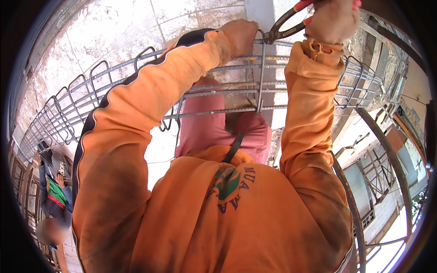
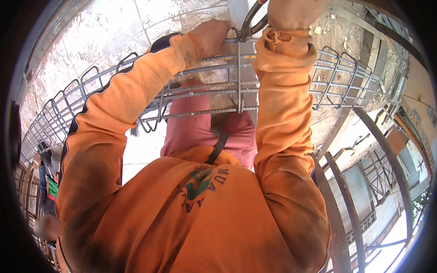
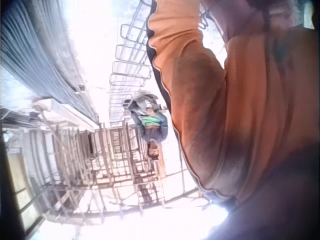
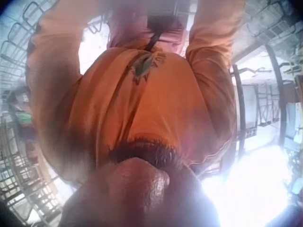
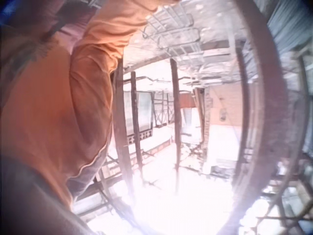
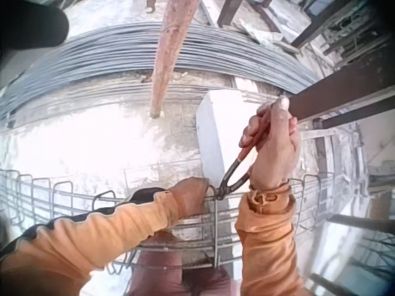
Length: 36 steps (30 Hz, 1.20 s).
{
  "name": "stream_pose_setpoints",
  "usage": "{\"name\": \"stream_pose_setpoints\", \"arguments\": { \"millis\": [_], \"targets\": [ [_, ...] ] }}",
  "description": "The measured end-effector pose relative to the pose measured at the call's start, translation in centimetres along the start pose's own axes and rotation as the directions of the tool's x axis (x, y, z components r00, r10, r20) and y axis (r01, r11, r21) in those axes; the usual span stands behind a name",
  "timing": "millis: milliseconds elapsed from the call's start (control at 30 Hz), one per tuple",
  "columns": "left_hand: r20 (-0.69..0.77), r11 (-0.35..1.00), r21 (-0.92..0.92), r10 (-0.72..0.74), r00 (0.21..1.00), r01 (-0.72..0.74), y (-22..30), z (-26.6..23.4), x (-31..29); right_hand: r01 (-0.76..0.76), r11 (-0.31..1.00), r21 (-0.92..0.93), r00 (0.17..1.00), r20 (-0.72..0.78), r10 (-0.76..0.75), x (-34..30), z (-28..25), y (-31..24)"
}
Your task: The person assembles a rebar cage by hand, wrapping wire around the junctions of the metal rods and twisting it tight using pliers.
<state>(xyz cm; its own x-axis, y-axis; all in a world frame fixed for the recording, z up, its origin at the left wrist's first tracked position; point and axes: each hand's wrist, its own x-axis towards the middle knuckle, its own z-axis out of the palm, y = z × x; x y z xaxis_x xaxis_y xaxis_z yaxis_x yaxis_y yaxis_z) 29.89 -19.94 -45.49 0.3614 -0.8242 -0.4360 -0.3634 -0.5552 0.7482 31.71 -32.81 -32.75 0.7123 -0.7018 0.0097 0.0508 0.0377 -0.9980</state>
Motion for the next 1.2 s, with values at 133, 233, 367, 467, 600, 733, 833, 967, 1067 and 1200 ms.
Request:
{"name": "stream_pose_setpoints", "arguments": {
  "millis": [133, 233, 367, 467, 600, 733, 833, 967, 1067, 1200],
  "targets": [
    [-0.016, 0.998, 0.017, 0.065, 0.998, -0.065, -1.0, -0.2, 0.5, 0.134, 0.988, 0.076, 0.986, 0.089, -0.141, -3.4, -0.2, -1.5],
    [-0.026, 0.994, 0.055, 0.096, 0.995, -0.095, -0.3, 0.7, -0.1, 0.157, 0.986, 0.064, 0.980, 0.113, -0.163, -2.8, 0.1, -2.0],
    [0.014, 0.984, -0.094, 0.156, 0.988, -0.154, -1.6, -0.8, 1.1, 0.112, 0.991, -0.070, 0.989, 0.106, -0.105, 0.2, 0.9, 0.8],
    [0.037, 0.990, -0.081, 0.115, 0.993, -0.112, -1.2, -1.2, 0.4, -0.025, 0.999, 0.048, 0.996, 0.086, 0.020, 1.2, -1.7, 0.8],
    [0.242, 0.990, -0.120, -0.039, 0.969, 0.070, 0.0, -2.5, 0.6, -0.036, 0.940, 0.341, 0.994, 0.112, -0.002, 1.1, -5.0, 1.8],
    [0.107, 0.981, -0.184, 0.086, 0.991, -0.065, -2.2, 0.6, 1.3, -0.040, 0.981, 0.189, 0.994, 0.111, 0.020, 0.8, -2.8, 0.9],
    [0.213, 0.992, -0.127, 0.007, 0.977, 0.021, -1.3, -0.7, 1.5, 0.013, 1.000, 0.015, 1.000, 0.028, -0.013, 1.8, -0.6, 1.8],
    [0.237, 0.998, -0.008, -0.061, 0.970, 0.065, -0.7, -1.0, 1.8, -0.016, 0.999, -0.043, 0.995, 0.100, 0.020, 4.5, -0.4, 4.6],
    [0.078, 0.986, 0.166, -0.031, 0.996, 0.018, -1.1, 0.5, 1.1, -0.109, 0.994, -0.029, 0.994, 0.007, 0.109, 5.0, -0.8, 4.1],
    [0.046, 0.979, 0.205, 0.008, 0.999, -0.017, -1.9, 0.9, 1.6, -0.012, 0.998, 0.058, 1.000, 0.011, 0.011, 3.4, -1.2, 2.7]
  ]
}}
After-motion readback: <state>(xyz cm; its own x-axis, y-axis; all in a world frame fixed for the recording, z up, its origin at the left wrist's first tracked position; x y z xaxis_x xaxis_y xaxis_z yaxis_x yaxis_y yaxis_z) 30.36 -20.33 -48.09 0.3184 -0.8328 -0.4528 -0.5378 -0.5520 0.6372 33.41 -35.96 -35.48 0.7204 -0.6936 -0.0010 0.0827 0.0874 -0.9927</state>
